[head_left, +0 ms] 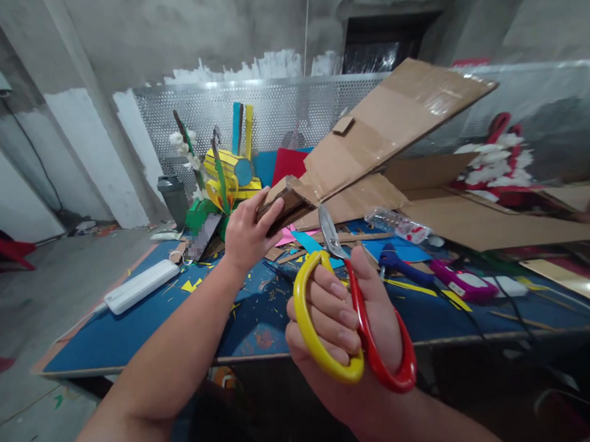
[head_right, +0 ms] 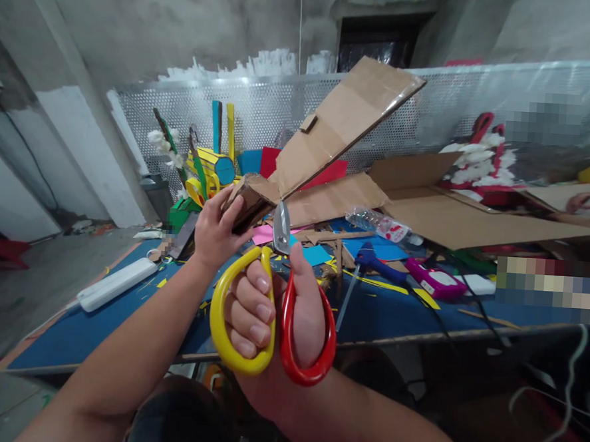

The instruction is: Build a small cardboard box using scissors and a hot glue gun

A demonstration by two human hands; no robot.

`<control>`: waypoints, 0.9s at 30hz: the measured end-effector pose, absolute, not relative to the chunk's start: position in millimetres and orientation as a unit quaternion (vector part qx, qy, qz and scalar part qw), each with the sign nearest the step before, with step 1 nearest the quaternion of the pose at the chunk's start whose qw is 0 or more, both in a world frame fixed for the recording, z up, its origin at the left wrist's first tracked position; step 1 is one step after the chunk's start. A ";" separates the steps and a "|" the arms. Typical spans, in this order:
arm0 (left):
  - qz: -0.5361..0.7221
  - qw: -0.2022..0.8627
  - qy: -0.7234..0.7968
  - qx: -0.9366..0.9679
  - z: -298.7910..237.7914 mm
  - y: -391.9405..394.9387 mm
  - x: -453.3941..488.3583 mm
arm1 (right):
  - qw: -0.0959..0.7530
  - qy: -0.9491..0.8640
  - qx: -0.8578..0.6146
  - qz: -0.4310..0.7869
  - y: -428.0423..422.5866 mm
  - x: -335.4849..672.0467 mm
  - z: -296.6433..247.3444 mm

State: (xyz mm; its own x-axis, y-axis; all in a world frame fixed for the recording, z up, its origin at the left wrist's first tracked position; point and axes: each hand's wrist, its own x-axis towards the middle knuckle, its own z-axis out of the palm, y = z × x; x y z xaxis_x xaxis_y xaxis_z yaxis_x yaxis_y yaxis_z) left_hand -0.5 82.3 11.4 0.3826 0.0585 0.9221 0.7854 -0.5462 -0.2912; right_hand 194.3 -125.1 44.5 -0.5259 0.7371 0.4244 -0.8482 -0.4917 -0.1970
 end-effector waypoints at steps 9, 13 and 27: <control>-0.482 0.399 -0.277 -0.729 9.8 82.5 0.1 | 0.478 -0.206 0.141 0.842 -121.7 191.7 46.4; -0.495 0.378 -0.282 -0.730 10.1 82.1 1.0 | 0.480 -0.216 0.122 0.841 -122.8 189.7 50.0; -0.497 0.369 -0.288 -0.731 10.6 84.1 0.6 | 0.458 -0.221 0.137 0.850 -127.0 190.8 47.9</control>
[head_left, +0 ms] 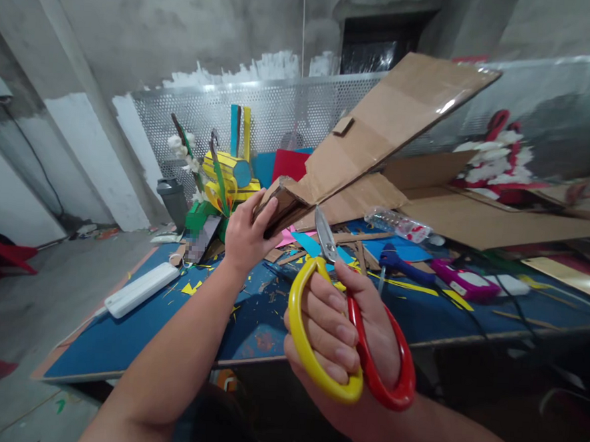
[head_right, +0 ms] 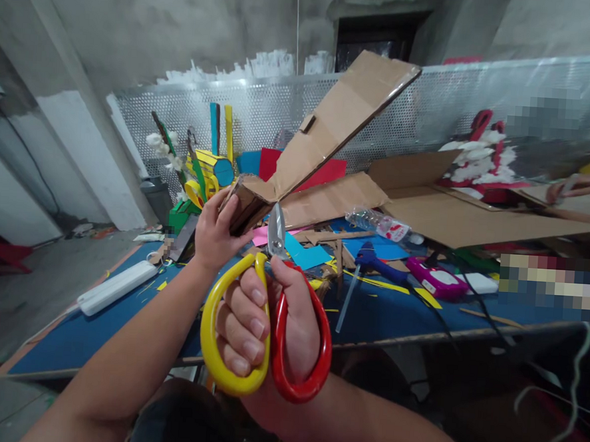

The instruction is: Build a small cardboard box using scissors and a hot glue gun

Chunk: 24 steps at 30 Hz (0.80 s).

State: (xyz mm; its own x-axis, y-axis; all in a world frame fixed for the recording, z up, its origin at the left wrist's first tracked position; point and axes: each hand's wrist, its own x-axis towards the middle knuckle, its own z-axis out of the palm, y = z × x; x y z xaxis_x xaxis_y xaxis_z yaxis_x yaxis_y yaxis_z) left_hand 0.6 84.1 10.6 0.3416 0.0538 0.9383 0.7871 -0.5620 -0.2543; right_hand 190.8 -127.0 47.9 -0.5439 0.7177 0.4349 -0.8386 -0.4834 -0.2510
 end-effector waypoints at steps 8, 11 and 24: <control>-0.497 0.396 -0.269 -0.724 11.9 85.9 -2.4 | 0.438 -0.197 0.159 0.863 -127.7 195.2 45.8; -0.494 0.391 -0.280 -0.724 12.0 85.5 -2.3 | 0.442 -0.191 0.162 0.861 -128.5 195.8 42.1; -0.490 0.339 -0.317 -0.738 10.5 85.0 -3.8 | 0.434 -0.181 0.177 0.865 -134.2 200.4 38.5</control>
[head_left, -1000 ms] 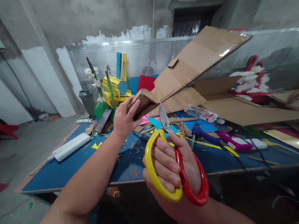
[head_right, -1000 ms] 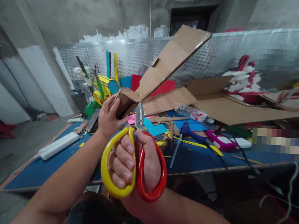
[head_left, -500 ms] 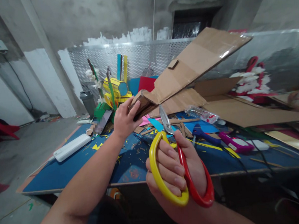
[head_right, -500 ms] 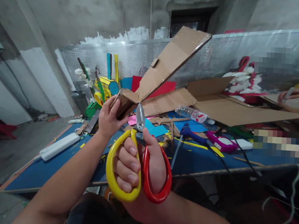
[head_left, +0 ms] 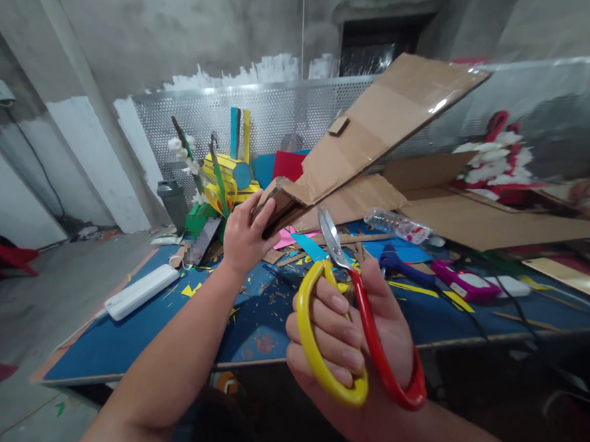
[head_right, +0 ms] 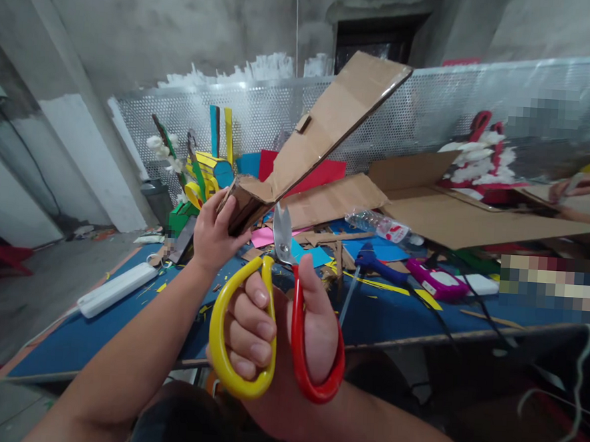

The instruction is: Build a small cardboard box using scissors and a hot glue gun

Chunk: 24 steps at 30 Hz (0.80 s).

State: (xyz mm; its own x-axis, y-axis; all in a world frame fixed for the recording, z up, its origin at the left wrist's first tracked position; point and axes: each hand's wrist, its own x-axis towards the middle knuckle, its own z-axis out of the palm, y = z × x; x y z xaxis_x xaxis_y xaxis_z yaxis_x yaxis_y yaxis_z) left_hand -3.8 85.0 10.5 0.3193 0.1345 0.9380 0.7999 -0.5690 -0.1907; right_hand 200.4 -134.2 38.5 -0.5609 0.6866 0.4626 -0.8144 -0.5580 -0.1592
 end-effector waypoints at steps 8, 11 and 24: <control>-0.495 0.339 -0.313 -0.737 9.8 84.6 -1.9 | 0.427 -0.201 0.166 0.866 -133.2 198.9 39.9; -0.496 0.322 -0.314 -0.742 9.2 84.3 -0.9 | 0.431 -0.198 0.160 0.866 -133.1 199.7 41.5; -0.492 0.345 -0.289 -0.745 7.2 84.3 -0.8 | 0.443 -0.174 0.182 0.860 -125.0 197.5 41.0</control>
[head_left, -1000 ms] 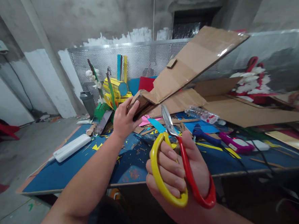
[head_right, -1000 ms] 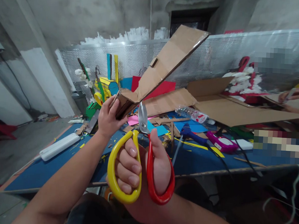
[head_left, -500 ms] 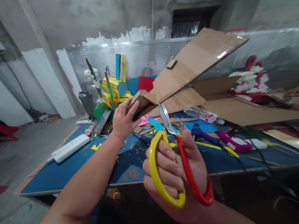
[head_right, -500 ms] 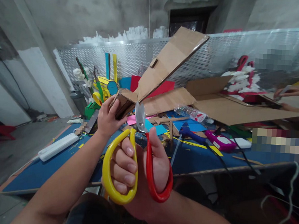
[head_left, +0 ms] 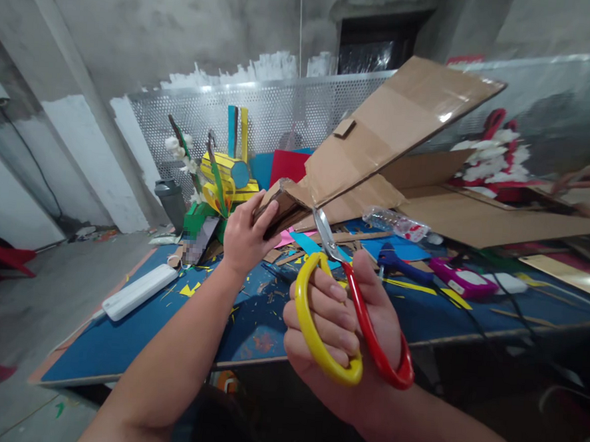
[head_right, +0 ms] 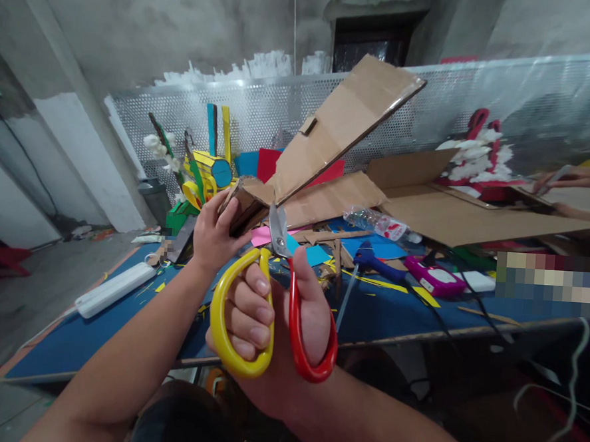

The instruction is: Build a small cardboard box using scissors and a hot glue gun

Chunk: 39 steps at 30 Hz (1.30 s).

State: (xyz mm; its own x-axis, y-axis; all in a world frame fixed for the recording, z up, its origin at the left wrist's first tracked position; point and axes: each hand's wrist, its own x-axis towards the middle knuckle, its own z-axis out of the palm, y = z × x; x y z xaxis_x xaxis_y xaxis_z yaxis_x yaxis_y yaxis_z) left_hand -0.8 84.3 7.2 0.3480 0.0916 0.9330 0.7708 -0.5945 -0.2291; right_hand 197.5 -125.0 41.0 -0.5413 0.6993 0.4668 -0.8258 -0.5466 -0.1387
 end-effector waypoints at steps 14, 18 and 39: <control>-0.474 0.354 -0.287 -0.753 8.6 81.5 -0.2 | 0.461 -0.188 0.163 0.852 -116.4 200.4 39.3; -0.473 0.345 -0.299 -0.754 6.6 81.9 1.1 | 0.466 -0.188 0.164 0.849 -117.3 196.6 39.7; -0.517 -0.322 -0.422 -0.672 -45.9 119.5 31.8 | 0.539 -0.646 -0.426 0.333 12.2 253.9 24.1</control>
State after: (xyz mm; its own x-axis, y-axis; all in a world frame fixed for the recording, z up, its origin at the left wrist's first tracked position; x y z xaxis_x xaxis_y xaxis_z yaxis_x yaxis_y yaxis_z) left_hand 31.8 119.5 -45.9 0.1092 0.8996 0.4229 0.2343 -0.4367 0.8685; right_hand 253.9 12.2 24.1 -0.0550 0.9094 0.4122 0.1916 0.4148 -0.8895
